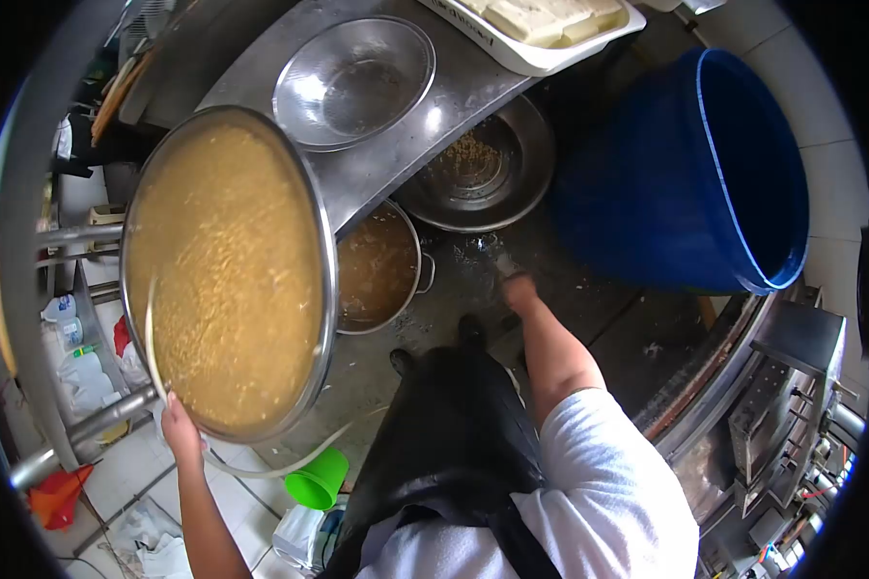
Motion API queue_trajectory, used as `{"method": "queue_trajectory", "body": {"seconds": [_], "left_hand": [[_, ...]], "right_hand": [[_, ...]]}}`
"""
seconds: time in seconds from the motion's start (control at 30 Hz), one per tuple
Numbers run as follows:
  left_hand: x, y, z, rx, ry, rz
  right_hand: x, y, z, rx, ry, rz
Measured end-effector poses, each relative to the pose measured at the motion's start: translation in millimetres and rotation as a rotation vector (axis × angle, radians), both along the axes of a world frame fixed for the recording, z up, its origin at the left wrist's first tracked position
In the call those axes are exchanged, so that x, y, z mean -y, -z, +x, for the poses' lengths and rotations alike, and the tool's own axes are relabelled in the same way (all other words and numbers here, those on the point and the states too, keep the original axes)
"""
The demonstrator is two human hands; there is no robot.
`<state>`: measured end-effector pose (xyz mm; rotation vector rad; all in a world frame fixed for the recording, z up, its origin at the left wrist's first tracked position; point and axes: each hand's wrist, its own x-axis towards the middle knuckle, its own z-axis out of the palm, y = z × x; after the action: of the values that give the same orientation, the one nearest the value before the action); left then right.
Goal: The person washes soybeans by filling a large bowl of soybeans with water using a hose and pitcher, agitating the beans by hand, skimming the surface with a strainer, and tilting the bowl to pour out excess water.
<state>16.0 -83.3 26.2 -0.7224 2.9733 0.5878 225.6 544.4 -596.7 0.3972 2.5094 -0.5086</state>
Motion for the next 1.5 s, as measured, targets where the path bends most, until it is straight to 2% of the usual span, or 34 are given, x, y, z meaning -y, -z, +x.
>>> {"method": "queue_trajectory", "body": {"seconds": [0.1, 0.2, 0.27, 0.37, 0.47, 0.57, 0.63, 0.73, 0.83, 0.87, 0.9, 0.97, 1.0, 1.03, 1.1, 1.17, 1.2, 1.3, 1.37, 1.4, 1.47, 1.5], "left_hand": [[-3, -5, -1, 0.067, -0.032, 0.064], [-11, -5, -1, 0.021, -0.111, 0.107], [-24, -7, 4, -0.058, -0.112, 0.222], [5, -4, 1, -0.056, -0.141, 0.182], [26, -7, 3, -0.012, -0.105, 0.204], [36, -9, 10, -0.004, -0.129, 0.226], [31, -6, 6, -0.005, -0.138, 0.219], [31, -6, 8, -0.075, -0.213, 0.141], [27, -5, 10, -0.087, -0.200, 0.195], [30, -6, 10, -0.090, -0.200, 0.199], [36, -9, 9, -0.041, -0.187, 0.229], [39, -12, 9, 0.007, -0.167, 0.269], [37, -11, 7, 0.011, -0.183, 0.248], [36, -11, 6, 0.014, -0.199, 0.224], [39, -12, 5, -0.007, -0.172, 0.228], [34, -5, 5, -0.026, -0.157, 0.233], [28, -7, 6, -0.029, -0.147, 0.243], [45, -10, 7, -0.014, -0.123, 0.239], [63, -14, 6, 0.024, -0.146, 0.172], [61, -14, 8, 0.038, -0.085, 0.215], [29, -11, 10, 0.019, -0.028, 0.185], [17, -8, 9, -0.005, 0.035, 0.166]], "right_hand": [[55, -69, -43, 0.010, 0.831, -0.637], [114, -88, -99, -0.014, 0.966, -0.737], [150, -108, -129, -0.264, 1.016, -0.605], [186, -105, -160, -0.241, 1.189, -0.626], [201, -134, -172, -0.237, 1.327, -0.603], [252, -114, -155, -0.231, 1.404, -0.506], [292, -107, -141, -0.321, 1.540, -0.609], [334, -105, -129, -0.216, 1.639, -0.678], [368, -79, -119, -0.279, 1.654, -0.655], [351, -116, -123, -0.150, 1.591, -0.645], [355, -111, -114, -0.157, 1.589, -0.643], [361, -108, -93, 0.040, 1.334, -0.786], [342, -116, -81, 0.075, 1.177, -0.932], [316, -119, -73, 0.063, 1.179, -0.929], [261, -109, -71, 0.107, 0.572, -0.896], [194, -76, -90, 0.232, 0.739, -0.878], [164, -48, -101, 0.201, 0.919, -0.875], [76, 30, -138, -0.131, 1.785, -1.198], [27, -38, -183, -0.294, 2.151, -1.024], [20, -23, -188, -0.284, 2.151, -1.024], [10, 5, -179, -0.360, 1.968, -1.228], [10, -8, -178, -0.360, 1.967, -1.221]]}}
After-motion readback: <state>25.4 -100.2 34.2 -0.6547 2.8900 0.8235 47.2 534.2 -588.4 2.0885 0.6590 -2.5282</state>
